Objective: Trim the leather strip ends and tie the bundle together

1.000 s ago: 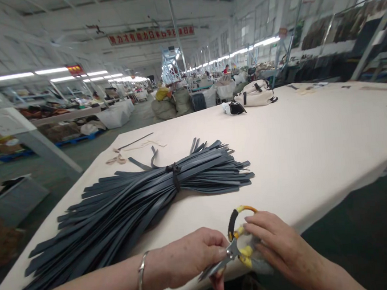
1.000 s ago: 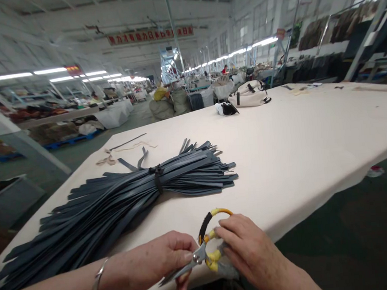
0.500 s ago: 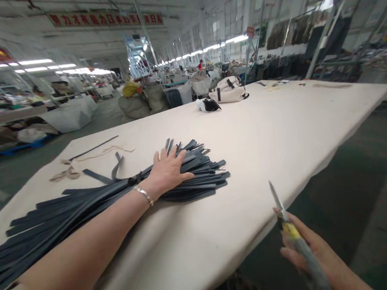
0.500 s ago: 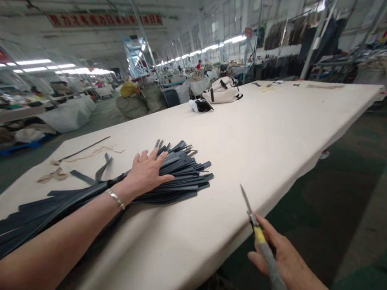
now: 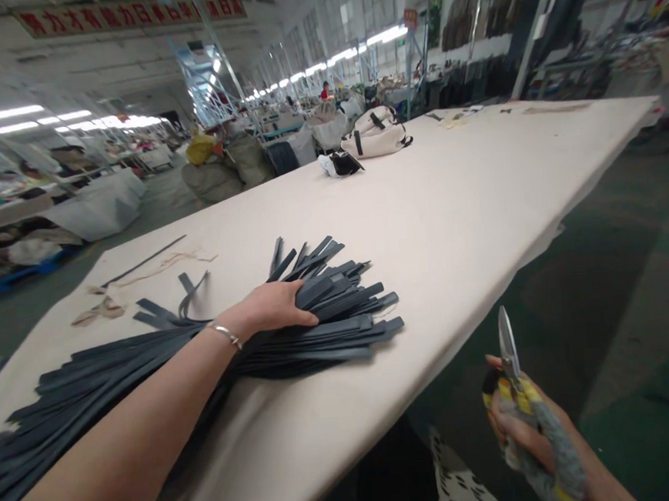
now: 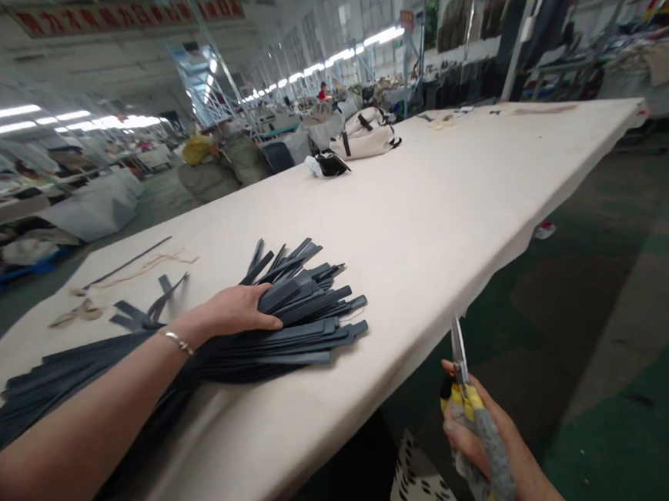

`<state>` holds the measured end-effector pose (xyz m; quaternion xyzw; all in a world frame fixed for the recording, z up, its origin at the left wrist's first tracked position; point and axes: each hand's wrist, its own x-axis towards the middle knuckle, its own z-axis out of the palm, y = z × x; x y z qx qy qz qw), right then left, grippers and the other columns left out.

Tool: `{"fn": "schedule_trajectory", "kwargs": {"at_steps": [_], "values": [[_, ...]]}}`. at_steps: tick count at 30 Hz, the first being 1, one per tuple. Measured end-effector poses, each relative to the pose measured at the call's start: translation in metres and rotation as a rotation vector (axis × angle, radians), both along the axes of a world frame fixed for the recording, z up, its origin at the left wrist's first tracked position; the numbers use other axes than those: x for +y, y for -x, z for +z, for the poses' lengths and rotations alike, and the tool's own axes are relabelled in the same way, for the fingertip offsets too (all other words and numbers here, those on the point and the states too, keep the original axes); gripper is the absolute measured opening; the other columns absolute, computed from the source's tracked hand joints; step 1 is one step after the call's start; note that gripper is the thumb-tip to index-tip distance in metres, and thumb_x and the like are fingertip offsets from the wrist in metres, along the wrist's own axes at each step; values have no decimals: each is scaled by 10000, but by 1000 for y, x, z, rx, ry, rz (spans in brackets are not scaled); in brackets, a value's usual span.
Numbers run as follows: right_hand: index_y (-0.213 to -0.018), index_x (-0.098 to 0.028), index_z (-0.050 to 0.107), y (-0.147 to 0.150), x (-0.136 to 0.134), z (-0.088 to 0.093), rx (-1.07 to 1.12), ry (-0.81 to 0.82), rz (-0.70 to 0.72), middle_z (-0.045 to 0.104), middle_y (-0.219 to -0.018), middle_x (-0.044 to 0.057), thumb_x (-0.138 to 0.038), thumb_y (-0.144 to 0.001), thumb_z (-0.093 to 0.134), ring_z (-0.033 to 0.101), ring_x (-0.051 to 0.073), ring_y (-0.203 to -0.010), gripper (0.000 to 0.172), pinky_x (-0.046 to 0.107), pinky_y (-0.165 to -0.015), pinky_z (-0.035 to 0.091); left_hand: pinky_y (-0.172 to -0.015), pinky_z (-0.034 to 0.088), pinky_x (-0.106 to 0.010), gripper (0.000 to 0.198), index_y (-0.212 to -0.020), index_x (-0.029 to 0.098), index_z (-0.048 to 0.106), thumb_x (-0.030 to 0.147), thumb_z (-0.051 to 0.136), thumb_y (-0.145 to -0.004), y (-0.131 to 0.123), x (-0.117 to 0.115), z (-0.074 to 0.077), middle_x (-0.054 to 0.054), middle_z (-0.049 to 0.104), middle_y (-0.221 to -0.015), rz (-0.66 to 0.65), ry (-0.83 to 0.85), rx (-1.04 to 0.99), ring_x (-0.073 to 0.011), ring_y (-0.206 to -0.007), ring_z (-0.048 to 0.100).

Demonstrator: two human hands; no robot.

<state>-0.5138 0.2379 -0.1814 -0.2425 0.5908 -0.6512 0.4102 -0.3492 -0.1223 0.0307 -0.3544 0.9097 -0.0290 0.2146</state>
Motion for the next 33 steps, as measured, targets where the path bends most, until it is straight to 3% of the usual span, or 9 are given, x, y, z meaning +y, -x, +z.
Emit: {"fn": "schedule_trajectory", "kwargs": {"at_steps": [3, 7, 9, 11, 14, 18, 21, 29, 33], "values": [[-1411, -294, 249, 4, 13, 5, -16, 31, 23, 525, -775, -13, -404, -812, 667, 515, 147, -622, 739, 268, -531, 456, -827, 455, -343, 755, -1273, 234, 510, 657, 601, -654, -25, 31, -5, -79, 641, -1091, -86, -45, 4, -275, -974, 602], [-1399, -305, 272, 8, 28, 6, -2, -14, 35, 544, -902, 26, -388, -797, 686, 566, 174, -701, 735, 292, -562, 490, -1031, 319, -462, 891, -1394, 254, 382, 644, 651, -639, -37, 72, -3, -104, 440, -1383, -233, 120, 177, -347, -1248, 413], [-1377, -307, 305, 7, 32, 6, 7, -60, 47, 542, -920, 30, -386, -792, 691, 572, 175, -720, 705, 287, -569, 492, -1061, 260, -484, 627, -1282, 273, 498, 546, 632, -733, -29, 101, -1, -75, 449, -1371, -384, 162, 343, -339, -1289, 356], [-1352, -308, 338, 4, 34, 6, 24, -84, 53, 540, -933, 30, -382, -795, 683, 568, 166, -728, 659, 272, -573, 488, -1020, 296, -443, 240, -1062, 260, 610, 365, 539, -859, -13, 133, -4, -48, 570, -1191, -580, 77, 444, -271, -1187, 450], [-1315, -293, 389, -3, 34, 6, 35, -61, 69, 540, -941, 31, -383, -780, 690, 553, 146, -718, 620, 255, -591, 482, -844, 363, -381, 168, -832, 200, 610, 154, 458, -886, 15, 168, -25, -41, 620, -907, -715, -32, 407, -200, -917, 537], [-1299, -300, 399, -19, 33, 5, -62, -15, 139, 528, -937, 21, -411, -757, 708, 527, 124, -689, 634, 242, -587, 462, -685, 331, -378, 129, -773, 169, 597, 201, 519, -871, 41, 178, -62, -67, 598, -790, -582, 65, 307, -218, -766, 532], [-1303, -315, 388, -31, 31, 3, -133, -49, 184, 513, -953, 7, -394, -784, 675, 494, 106, -682, 599, 228, -582, 438, -683, 325, -392, 126, -769, 164, 600, 227, 545, -863, 46, 176, -75, -85, 596, -806, -553, 93, 271, -251, -808, 535], [-1344, -273, 342, -34, 27, 0, -134, -111, 277, 507, -971, 14, -322, -786, 663, 485, 118, -715, 645, 261, -646, 429, -701, 339, -385, 147, -761, 163, 609, 206, 520, -870, 49, 173, -72, -85, 624, -838, -387, -34, 278, -234, -829, 537], [-1352, -287, 352, -30, 24, -2, -264, 77, 373, 530, -958, 30, -473, -830, 628, 514, 132, -724, 619, 270, -634, 422, -708, 360, -328, 198, -705, 165, 592, 233, 525, -878, 43, 160, -67, -36, 610, -746, -260, -237, 445, -177, -758, 530]]}}
